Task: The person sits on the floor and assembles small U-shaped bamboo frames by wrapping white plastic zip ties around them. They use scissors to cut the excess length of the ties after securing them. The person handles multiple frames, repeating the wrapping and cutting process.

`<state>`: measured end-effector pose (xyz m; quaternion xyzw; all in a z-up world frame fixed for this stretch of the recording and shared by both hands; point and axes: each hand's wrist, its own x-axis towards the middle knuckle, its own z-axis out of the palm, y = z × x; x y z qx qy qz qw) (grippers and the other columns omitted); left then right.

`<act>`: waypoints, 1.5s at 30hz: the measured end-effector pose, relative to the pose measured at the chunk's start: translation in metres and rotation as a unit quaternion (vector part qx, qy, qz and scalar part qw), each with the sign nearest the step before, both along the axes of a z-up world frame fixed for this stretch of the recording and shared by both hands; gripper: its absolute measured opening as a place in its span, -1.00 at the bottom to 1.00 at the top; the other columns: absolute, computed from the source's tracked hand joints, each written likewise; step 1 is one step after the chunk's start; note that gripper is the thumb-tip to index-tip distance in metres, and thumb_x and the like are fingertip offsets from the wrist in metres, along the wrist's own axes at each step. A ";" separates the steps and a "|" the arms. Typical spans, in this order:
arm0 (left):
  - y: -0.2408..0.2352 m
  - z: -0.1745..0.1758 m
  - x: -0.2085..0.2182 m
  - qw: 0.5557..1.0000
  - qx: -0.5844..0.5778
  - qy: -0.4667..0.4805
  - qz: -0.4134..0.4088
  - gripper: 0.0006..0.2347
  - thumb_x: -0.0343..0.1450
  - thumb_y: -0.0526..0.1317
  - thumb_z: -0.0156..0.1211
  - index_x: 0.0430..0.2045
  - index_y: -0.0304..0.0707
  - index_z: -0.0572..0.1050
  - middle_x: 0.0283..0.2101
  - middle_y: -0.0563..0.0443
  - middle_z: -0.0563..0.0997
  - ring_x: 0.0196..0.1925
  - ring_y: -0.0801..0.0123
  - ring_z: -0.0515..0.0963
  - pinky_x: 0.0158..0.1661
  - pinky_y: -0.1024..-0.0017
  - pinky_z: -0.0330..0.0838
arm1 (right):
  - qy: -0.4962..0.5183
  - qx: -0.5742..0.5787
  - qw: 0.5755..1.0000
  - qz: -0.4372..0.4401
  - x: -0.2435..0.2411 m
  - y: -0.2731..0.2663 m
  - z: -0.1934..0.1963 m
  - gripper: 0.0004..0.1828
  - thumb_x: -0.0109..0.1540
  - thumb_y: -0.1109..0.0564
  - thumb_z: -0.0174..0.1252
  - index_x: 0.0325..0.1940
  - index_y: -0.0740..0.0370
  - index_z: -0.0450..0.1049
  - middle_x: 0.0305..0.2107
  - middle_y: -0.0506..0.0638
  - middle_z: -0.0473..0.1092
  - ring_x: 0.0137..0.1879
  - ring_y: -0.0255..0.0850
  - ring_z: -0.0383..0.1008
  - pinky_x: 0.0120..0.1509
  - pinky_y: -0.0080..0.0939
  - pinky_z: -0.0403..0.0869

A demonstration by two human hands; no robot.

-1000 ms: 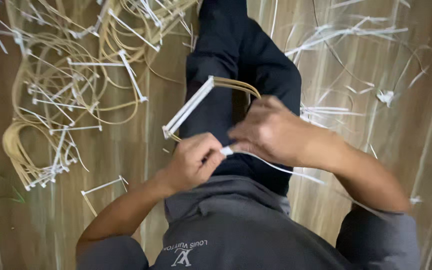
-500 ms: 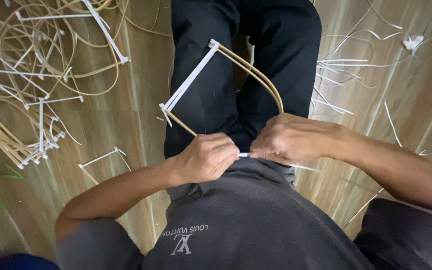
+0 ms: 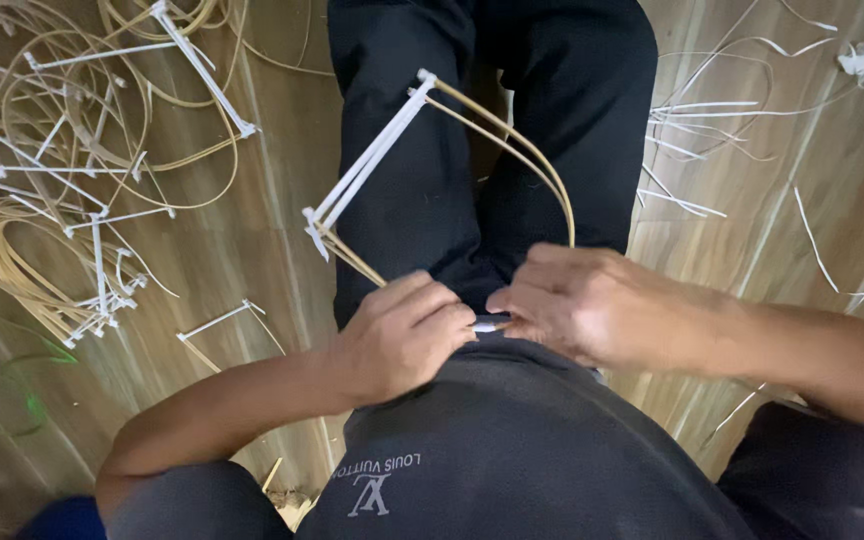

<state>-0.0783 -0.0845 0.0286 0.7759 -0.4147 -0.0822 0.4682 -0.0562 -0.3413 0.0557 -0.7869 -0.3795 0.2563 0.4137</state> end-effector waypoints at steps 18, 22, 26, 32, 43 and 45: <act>-0.007 -0.041 0.006 0.978 -0.056 0.164 -0.113 -0.90 0.39 -0.31 0.31 -0.46 -0.32 0.51 -0.47 -0.03 0.56 -0.43 0.26 0.54 -0.35 0.36 0.45 | 0.088 -0.045 0.993 0.062 -0.001 0.002 -0.016 -0.88 0.18 0.23 0.29 -0.38 0.33 0.52 -0.57 0.08 0.51 -0.43 -0.19 0.53 -0.40 -0.23 0.55; -0.004 -0.021 0.015 0.987 -0.021 0.116 -0.111 -0.85 0.43 -0.29 0.33 -0.44 -0.35 0.47 -0.52 -0.06 0.52 -0.48 0.21 0.56 -0.43 0.30 0.44 | 0.103 0.058 0.993 0.025 0.020 -0.010 -0.011 -0.90 0.24 0.20 0.27 -0.33 0.30 0.57 -0.50 0.04 0.55 -0.41 -0.26 0.55 -0.37 -0.38 0.50; -0.002 -0.007 0.030 0.989 -0.065 0.103 -0.088 -0.90 0.46 -0.33 0.25 -0.29 -0.39 0.46 -0.43 -0.07 0.55 -0.42 0.15 0.61 -0.39 0.26 0.48 | 0.047 0.048 0.998 -0.013 0.037 -0.016 0.007 -0.72 0.20 0.07 0.37 -0.15 0.34 0.60 -0.45 0.07 0.58 -0.34 -0.26 0.60 -0.32 -0.33 0.50; 0.010 0.006 0.033 0.996 -0.006 0.089 0.014 -0.87 0.54 -0.25 0.17 -0.31 -0.37 0.46 -0.43 -0.06 0.56 -0.40 0.16 0.63 -0.37 0.28 0.49 | -0.188 0.059 0.976 -0.095 0.045 -0.006 0.037 -0.44 0.15 -0.05 0.35 0.05 0.45 0.52 -0.07 0.22 0.53 0.10 0.06 0.51 0.23 0.04 0.47; 0.017 -0.005 0.019 0.964 -0.062 0.230 0.119 -0.91 0.55 -0.33 0.06 -0.23 -0.42 0.44 -0.41 0.03 0.66 -0.38 0.49 0.69 -0.33 0.52 0.57 | -0.189 0.019 0.958 -0.215 0.034 0.000 0.055 -0.63 0.24 0.09 0.34 0.01 0.40 0.52 -0.09 0.19 0.53 0.04 0.04 0.60 0.11 -0.04 0.57; 0.015 0.001 0.017 0.960 -0.079 0.235 0.129 -0.89 0.53 -0.35 0.07 -0.14 -0.47 0.41 -0.34 -0.01 0.66 -0.31 0.48 0.69 -0.28 0.52 0.58 | -0.182 0.036 0.957 -0.221 0.040 0.002 0.052 -0.69 0.26 0.13 0.33 0.00 0.39 0.53 -0.13 0.17 0.55 0.00 -0.01 0.61 0.11 -0.05 0.56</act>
